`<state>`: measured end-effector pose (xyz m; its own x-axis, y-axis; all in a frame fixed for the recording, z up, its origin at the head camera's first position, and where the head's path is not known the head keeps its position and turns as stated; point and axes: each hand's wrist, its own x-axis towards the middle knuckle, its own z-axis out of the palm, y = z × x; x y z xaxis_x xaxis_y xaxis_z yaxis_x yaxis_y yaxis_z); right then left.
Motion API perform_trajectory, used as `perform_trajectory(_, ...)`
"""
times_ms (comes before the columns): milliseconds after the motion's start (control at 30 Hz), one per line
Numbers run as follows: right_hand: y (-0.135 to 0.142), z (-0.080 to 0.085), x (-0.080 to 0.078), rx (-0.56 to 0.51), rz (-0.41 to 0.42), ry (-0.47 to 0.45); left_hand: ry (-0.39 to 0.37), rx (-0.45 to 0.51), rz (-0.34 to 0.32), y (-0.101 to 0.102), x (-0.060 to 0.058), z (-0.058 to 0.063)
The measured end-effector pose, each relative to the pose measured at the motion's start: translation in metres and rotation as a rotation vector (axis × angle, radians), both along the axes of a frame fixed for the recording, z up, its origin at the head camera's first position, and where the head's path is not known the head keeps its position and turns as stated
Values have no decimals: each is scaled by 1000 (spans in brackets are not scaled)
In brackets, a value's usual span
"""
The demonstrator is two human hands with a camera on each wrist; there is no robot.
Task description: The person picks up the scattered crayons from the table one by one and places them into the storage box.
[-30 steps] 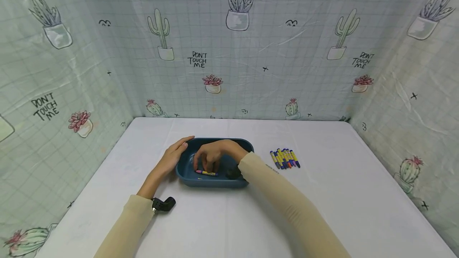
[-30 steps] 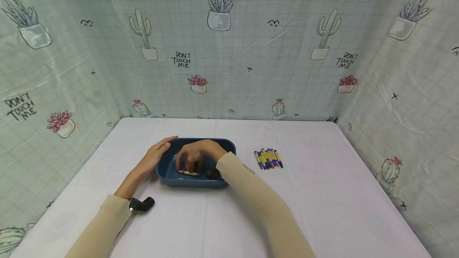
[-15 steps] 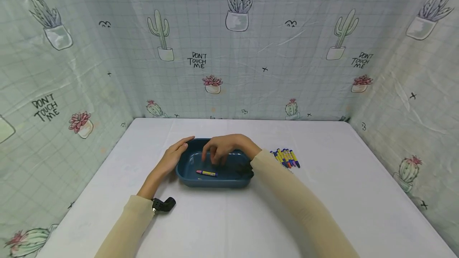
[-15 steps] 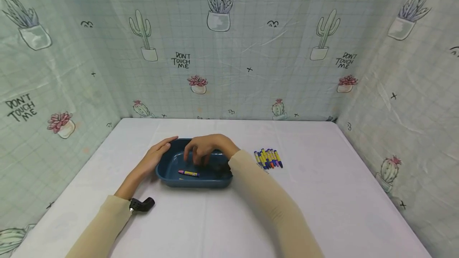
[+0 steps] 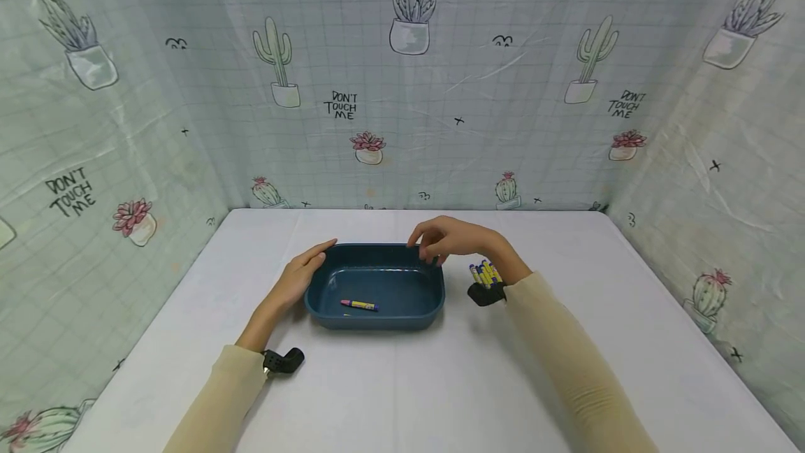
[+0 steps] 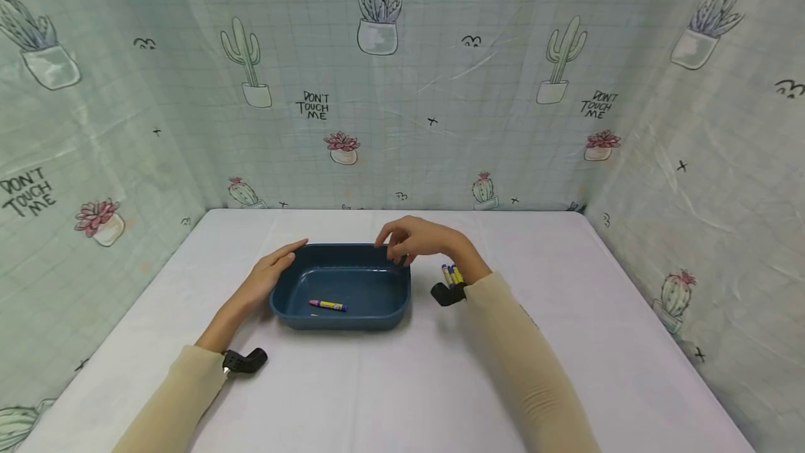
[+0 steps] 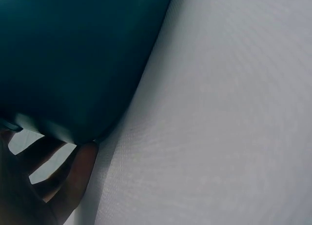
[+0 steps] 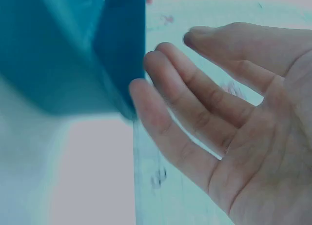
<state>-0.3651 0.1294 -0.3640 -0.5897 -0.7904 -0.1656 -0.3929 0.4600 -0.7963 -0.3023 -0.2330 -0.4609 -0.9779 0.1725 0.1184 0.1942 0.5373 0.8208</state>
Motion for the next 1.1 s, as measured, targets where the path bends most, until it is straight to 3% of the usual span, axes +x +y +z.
perform_trajectory(267, 62, -12, 7, -93, -203, 31, 13, -14, -4, -3, 1, 0)
perform_trajectory(533, 110, -30, 13, -66, -351, 49, 15, -5, -23, -2, -1, -2)
perform_trajectory(800, 132, -46, 18, -18, -485, 28, 14, 0, -25, -3, -2, -1)
perform_trajectory(1100, 147, -54, 21, 26, -534, -1, 8, -3, -28, -3, -3, -2)
